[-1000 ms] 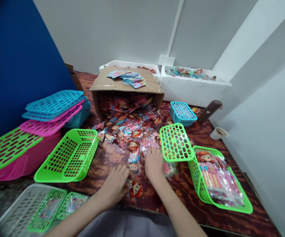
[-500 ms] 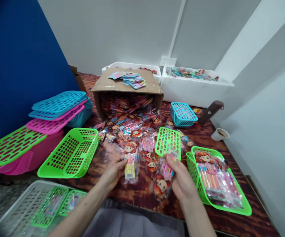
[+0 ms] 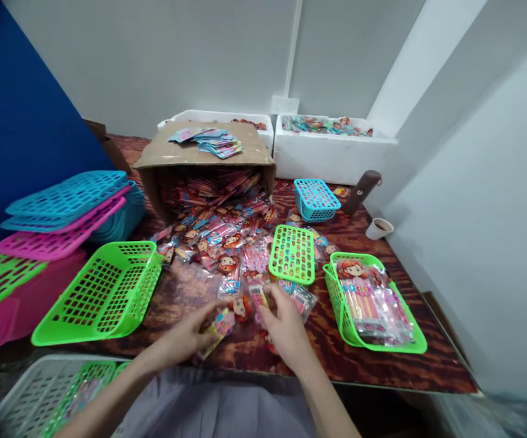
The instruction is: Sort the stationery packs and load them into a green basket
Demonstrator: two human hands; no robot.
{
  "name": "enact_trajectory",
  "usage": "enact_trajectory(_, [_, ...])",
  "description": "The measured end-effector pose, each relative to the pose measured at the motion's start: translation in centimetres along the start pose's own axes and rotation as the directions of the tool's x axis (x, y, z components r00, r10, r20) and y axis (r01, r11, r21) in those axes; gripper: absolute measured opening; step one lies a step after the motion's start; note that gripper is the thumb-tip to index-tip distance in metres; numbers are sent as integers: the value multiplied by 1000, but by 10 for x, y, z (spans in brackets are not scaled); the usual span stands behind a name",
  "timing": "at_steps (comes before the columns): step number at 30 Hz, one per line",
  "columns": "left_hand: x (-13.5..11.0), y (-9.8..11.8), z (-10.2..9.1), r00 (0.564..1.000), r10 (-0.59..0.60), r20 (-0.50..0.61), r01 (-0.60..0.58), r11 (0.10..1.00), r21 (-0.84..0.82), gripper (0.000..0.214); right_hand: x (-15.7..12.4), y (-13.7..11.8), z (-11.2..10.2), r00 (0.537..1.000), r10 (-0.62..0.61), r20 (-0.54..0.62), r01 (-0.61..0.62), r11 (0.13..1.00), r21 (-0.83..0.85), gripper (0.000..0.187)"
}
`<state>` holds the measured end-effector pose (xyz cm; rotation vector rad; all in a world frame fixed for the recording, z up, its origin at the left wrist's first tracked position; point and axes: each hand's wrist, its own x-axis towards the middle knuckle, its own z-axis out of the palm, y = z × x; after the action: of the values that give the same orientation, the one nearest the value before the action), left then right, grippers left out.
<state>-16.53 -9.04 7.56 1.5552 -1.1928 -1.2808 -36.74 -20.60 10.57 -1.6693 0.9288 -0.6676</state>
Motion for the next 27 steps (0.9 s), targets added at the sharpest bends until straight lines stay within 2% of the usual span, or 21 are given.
enact_trajectory(1, [-6, 3, 1, 995, 60, 86, -80, 963, 256, 49, 2, 1, 2, 995, -60, -73, 48, 986, -158, 26])
enact_trajectory(2, [-12, 5, 3, 981, 110, 161, -176, 858, 483, 42, 3, 1, 8, 987, -117, -112, 78, 950, -303, 28])
enact_trajectory(3, [-16, 6, 7, 964, 159, 214, -261, 721, 642, 34, 4, 1, 15, 984, -150, -101, 96, 907, -410, 31])
enact_trajectory(5, [-19, 4, 14, 920, 301, 250, -372, 479, 795, 25, 5, 0, 35, 990, -134, 40, 137, 869, -476, 33])
enact_trajectory(6, [-18, 2, 17, 891, 395, 226, -388, 401, 830, 23, 4, 1, 44, 986, -107, 129, 154, 881, -448, 31])
enact_trajectory(8, [-15, -6, 18, 817, 557, 147, -375, 320, 870, 30, -2, 4, 55, 963, -58, 264, 147, 931, -333, 24])
enact_trajectory(9, [-13, -9, 18, 791, 599, 123, -368, 306, 878, 40, -6, 7, 55, 955, -41, 294, 125, 954, -273, 23])
enact_trajectory(10, [-12, -12, 16, 784, 608, 125, -371, 298, 880, 49, -11, 12, 50, 955, -26, 294, 96, 969, -227, 23])
enact_trajectory(11, [-11, -13, 15, 798, 585, 148, -380, 297, 876, 53, -16, 18, 43, 968, -8, 252, 62, 976, -210, 26])
enact_trajectory(13, [-11, -12, 12, 855, 474, 211, -391, 322, 862, 44, -25, 33, 21, 1000, 13, 18, -7, 958, -285, 32])
enact_trajectory(14, [-11, -9, 12, 885, 404, 233, -384, 348, 855, 34, -29, 42, 10, 990, 3, -144, -57, 926, -373, 35])
enact_trajectory(16, [-11, -1, 11, 931, 278, 236, -338, 416, 845, 26, -33, 61, -6, 917, -55, -395, -194, 802, -564, 51])
enact_trajectory(17, [-11, 4, 10, 950, 222, 220, -300, 451, 840, 28, -34, 71, -10, 890, -81, -448, -252, 732, -633, 60])
enact_trajectory(19, [-10, 12, 7, 971, 126, 204, -240, 501, 831, 34, -36, 88, -9, 888, -83, -453, -297, 648, -701, 69])
enact_trajectory(21, [-11, 18, 0, 969, 52, 242, -233, 517, 824, 26, -39, 98, -5, 889, -69, -453, -292, 676, -676, 66])
enact_trajectory(23, [-15, 21, -11, 960, 27, 280, -254, 511, 821, 13, -45, 95, -4, 881, -50, -470, -262, 776, -574, 55])
enact_trajectory(27, [-31, 15, -30, 979, 73, 191, -201, 507, 838, 21, -48, 60, -9, 829, 47, -557, -214, 947, -239, 38])
